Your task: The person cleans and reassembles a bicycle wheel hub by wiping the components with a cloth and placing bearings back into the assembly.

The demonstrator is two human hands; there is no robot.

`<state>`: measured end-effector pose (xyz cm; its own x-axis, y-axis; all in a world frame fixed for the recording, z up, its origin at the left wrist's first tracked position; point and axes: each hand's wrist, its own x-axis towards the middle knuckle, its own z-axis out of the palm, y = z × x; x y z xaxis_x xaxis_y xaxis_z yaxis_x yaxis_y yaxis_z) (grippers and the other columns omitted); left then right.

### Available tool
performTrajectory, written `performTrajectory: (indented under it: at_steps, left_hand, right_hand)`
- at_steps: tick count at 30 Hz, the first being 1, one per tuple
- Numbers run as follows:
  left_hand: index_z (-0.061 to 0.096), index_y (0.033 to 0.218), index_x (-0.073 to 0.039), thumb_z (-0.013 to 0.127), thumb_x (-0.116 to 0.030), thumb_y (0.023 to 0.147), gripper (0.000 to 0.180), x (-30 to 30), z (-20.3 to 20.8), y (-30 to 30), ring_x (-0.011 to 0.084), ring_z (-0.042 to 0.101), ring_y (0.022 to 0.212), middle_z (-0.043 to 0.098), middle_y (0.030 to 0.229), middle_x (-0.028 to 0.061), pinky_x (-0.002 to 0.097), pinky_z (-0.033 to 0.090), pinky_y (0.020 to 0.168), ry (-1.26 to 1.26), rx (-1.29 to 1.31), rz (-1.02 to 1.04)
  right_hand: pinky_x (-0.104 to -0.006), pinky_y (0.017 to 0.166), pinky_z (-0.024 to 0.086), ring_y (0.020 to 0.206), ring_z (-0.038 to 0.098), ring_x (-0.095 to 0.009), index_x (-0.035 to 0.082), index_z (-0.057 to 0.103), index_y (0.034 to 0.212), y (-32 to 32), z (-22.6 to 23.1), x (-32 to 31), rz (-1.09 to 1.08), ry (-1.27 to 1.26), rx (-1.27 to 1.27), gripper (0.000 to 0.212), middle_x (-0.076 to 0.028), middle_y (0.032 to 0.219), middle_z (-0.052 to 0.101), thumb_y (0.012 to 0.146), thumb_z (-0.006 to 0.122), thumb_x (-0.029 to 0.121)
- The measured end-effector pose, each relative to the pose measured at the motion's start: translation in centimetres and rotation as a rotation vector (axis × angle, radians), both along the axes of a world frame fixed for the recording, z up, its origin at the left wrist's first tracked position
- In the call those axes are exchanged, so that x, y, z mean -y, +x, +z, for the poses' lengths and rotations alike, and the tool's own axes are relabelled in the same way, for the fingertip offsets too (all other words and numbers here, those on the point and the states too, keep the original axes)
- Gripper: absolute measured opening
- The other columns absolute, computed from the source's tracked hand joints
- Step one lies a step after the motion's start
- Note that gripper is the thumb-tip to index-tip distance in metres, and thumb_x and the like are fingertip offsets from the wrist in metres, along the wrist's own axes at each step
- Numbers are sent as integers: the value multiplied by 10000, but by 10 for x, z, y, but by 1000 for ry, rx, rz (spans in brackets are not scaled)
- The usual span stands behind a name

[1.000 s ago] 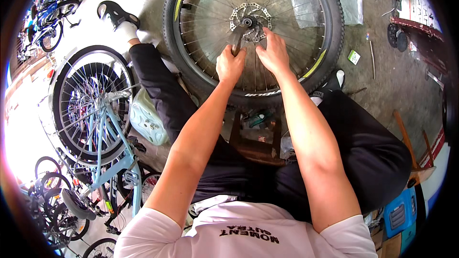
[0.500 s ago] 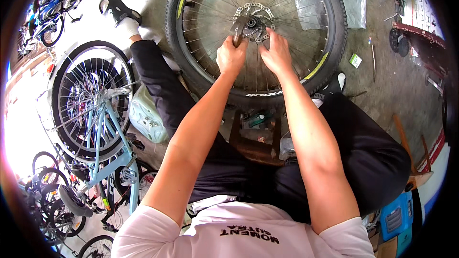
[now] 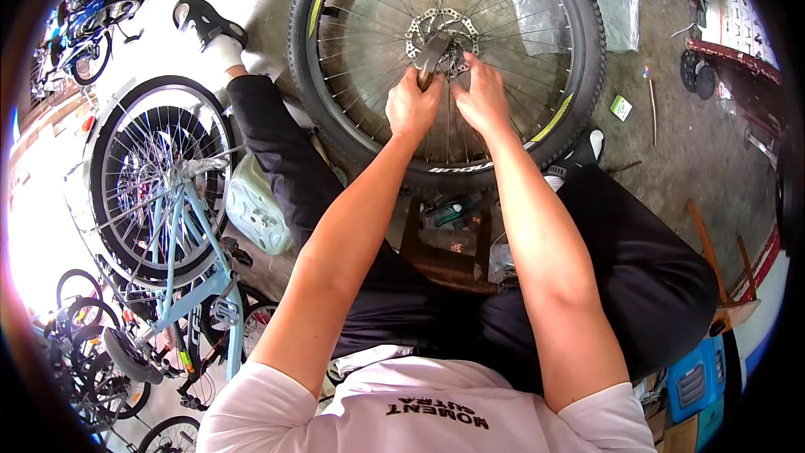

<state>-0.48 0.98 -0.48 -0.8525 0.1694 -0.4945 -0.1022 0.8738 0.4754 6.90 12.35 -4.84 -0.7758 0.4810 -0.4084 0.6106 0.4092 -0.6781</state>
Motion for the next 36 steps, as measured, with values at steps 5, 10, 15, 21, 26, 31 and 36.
performTrajectory:
  at_steps: [5, 10, 15, 21, 26, 31, 36]
  left_hand:
    - [644, 893, -9, 673, -449, 830, 446, 11, -1, 6, 452, 664, 886, 699, 843, 240, 503, 504, 794, 4, 10, 34]
    - [645, 896, 2, 674, -427, 831, 434, 25, -7, 8, 458, 660, 881, 698, 842, 240, 498, 504, 800, -11, -32, 36]
    - [648, 900, 8, 674, -417, 831, 432, 29, -8, 2, 460, 656, 890, 693, 867, 253, 488, 501, 809, -60, -34, 72]
    - [652, 901, 8, 681, -430, 822, 447, 22, -8, -8, 457, 656, 894, 693, 870, 253, 484, 501, 813, -25, -23, 94]
    - [660, 909, 2, 684, -437, 818, 449, 19, -10, -10, 452, 660, 896, 698, 874, 246, 479, 501, 818, -8, -28, 90]
    - [665, 922, -5, 681, -440, 817, 448, 12, -5, -12, 447, 664, 899, 704, 891, 236, 482, 502, 819, 19, -17, 79]
    - [666, 937, -10, 680, -444, 817, 451, 3, -3, -12, 436, 670, 901, 705, 904, 235, 491, 505, 816, -4, 7, 42]
  right_hand:
    - [-421, 1119, 364, 1315, 448, -336, 108, 422, 1452, -1, 3, -2, 18, 6, 24, 656, -122, 1403, 537, 849, 642, 243]
    - [-424, 1117, 364, 1302, 456, -350, 103, 426, 1448, 1, 1, 2, 14, 28, -10, 658, -128, 1385, 549, 842, 643, 239]
    - [-431, 1109, 376, 1295, 460, -356, 93, 435, 1435, 1, 1, 1, 25, 29, -6, 655, -142, 1374, 554, 836, 660, 234]
    - [-438, 1097, 390, 1286, 469, -366, 90, 450, 1421, 1, 1, 1, 20, 18, -8, 651, -156, 1364, 559, 825, 675, 223]
    - [-439, 1112, 368, 1304, 459, -361, 108, 430, 1436, 0, 6, 1, 35, 7, 19, 642, -143, 1393, 542, 847, 657, 227]
    - [-433, 1117, 362, 1313, 453, -360, 111, 426, 1441, 0, 4, 1, 27, 5, 9, 641, -144, 1399, 539, 854, 653, 231]
    - [-429, 1121, 357, 1315, 452, -357, 105, 434, 1438, -1, 5, 1, 13, 3, 20, 634, -144, 1400, 537, 857, 651, 238]
